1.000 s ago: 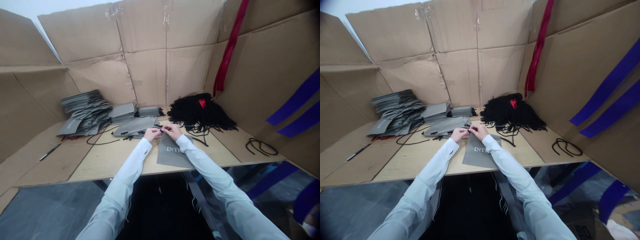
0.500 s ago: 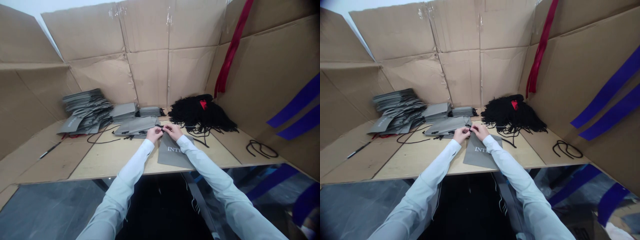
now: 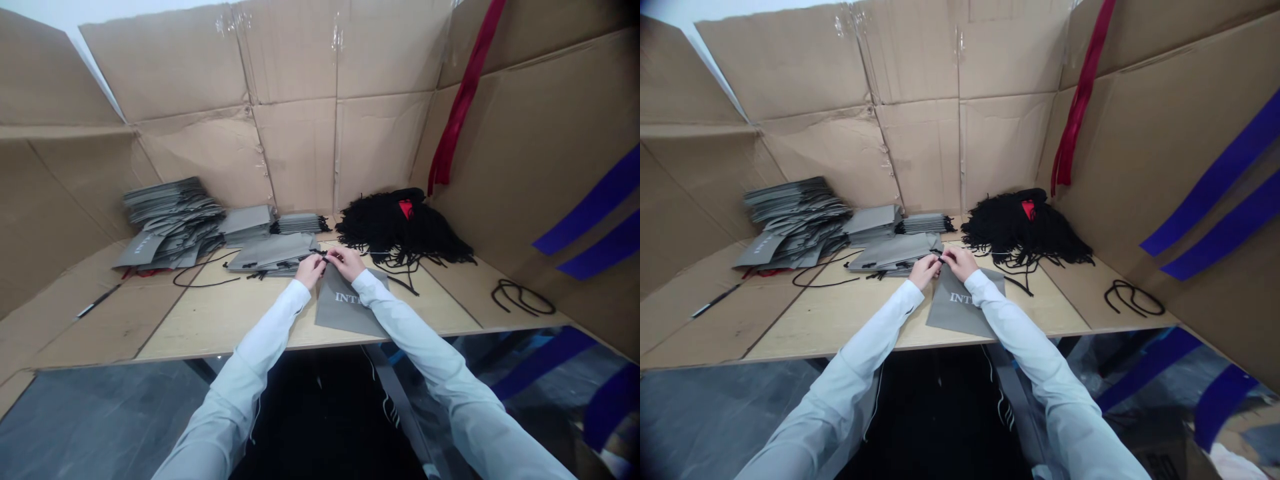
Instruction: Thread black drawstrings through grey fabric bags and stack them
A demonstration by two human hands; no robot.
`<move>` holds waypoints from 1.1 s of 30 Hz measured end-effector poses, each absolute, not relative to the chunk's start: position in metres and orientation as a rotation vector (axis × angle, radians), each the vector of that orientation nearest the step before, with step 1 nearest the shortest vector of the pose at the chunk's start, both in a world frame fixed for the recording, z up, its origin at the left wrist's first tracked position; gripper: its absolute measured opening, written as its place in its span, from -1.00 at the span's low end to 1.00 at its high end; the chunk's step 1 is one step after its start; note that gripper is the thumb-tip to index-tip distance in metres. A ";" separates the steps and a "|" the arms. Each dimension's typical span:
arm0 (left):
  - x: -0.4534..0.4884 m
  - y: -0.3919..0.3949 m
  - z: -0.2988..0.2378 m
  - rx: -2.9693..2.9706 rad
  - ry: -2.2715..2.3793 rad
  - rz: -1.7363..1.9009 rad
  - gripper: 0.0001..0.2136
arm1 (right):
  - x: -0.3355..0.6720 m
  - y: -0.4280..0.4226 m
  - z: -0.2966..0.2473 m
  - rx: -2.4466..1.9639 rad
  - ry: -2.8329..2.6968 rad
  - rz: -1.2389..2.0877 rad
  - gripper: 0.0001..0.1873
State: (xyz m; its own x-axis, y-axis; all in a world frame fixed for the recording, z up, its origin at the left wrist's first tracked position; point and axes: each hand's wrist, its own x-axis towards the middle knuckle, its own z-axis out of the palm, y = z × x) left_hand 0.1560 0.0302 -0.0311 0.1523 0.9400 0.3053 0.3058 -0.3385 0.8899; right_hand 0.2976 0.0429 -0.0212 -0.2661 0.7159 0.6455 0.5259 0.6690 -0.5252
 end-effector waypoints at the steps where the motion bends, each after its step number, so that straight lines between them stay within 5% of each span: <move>1: 0.156 0.030 -0.031 1.852 1.242 1.183 -0.88 | 0.298 0.043 -0.021 -0.960 -1.951 0.250 -0.86; 8: 0.151 0.030 -0.026 2.048 1.359 1.175 -0.81 | 0.301 0.039 -0.017 -0.770 -2.146 0.202 -0.67; 33: 0.140 0.039 -0.023 1.788 0.951 1.056 -0.85 | 0.308 0.042 -0.011 -0.930 -2.096 0.358 -0.80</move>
State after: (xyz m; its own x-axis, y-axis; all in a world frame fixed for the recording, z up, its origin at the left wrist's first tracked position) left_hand 0.1397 0.0393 -0.0229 0.3596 0.8888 0.2842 0.1891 -0.3676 0.9105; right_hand 0.3084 0.0423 -0.0108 -0.4117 0.7214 0.5568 0.4957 0.6900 -0.5274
